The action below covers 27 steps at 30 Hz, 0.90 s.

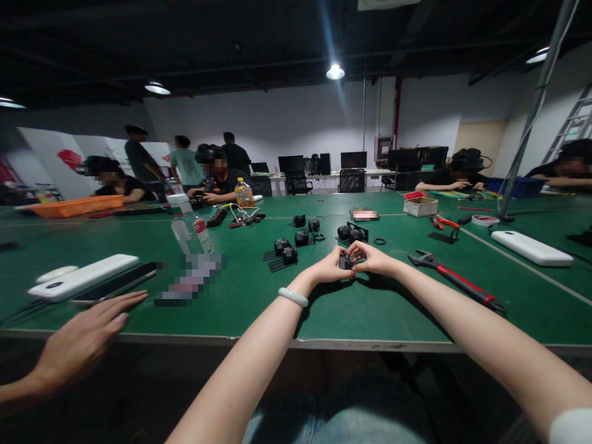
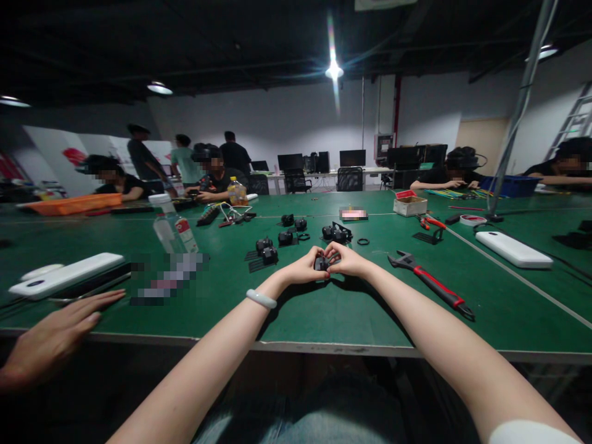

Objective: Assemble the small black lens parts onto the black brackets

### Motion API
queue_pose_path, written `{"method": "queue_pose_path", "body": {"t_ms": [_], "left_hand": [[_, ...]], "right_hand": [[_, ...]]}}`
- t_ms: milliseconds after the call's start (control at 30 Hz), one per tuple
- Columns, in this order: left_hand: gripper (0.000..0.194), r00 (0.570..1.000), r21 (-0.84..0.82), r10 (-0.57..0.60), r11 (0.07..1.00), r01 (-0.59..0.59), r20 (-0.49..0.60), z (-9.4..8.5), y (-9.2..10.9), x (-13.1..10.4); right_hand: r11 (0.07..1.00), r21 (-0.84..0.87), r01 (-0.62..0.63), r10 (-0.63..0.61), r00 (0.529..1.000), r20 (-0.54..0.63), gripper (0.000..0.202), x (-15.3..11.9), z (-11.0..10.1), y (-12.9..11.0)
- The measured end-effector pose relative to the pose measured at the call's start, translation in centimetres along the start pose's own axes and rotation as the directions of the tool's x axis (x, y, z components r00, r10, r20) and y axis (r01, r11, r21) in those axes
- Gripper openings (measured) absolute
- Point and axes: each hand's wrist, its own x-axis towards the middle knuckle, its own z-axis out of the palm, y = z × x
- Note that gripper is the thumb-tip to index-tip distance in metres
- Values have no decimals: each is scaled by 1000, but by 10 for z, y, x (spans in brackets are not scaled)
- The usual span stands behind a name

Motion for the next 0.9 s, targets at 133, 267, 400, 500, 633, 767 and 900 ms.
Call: {"method": "queue_pose_path", "body": {"t_ms": [133, 267, 400, 500, 633, 767, 900], "left_hand": [[43, 1000, 14, 22, 1000, -22, -3, 1, -3, 1], [43, 1000, 32, 13, 999, -13, 5, 0, -5, 1], [43, 1000, 32, -5, 999, 5, 10, -1, -2, 0], [43, 1000, 25, -9, 1000, 9, 14, -1, -1, -1], [46, 1000, 39, -13, 999, 13, 5, -1, 0, -1], [46, 1000, 59, -30, 998, 30, 5, -1, -2, 0], [48, 1000, 44, 14, 999, -15, 21, -1, -6, 2]], "right_hand": [[1000, 2, -3, 3, 1000, 7, 36, -1, 0, -1], [1000, -24, -7, 6, 1000, -9, 36, -1, 0, 0], [999, -38, -10, 10, 1000, -2, 36, -1, -1, 0], [999, -37, -21, 21, 1000, 1, 35, -2, -1, -1], [999, -12, -41, 41, 999, 7, 35, -3, -1, -4], [997, 15, -75, 75, 997, 18, 35, -3, -1, -4], [994, 23, -107, 107, 994, 18, 34, -2, -1, -2]]}}
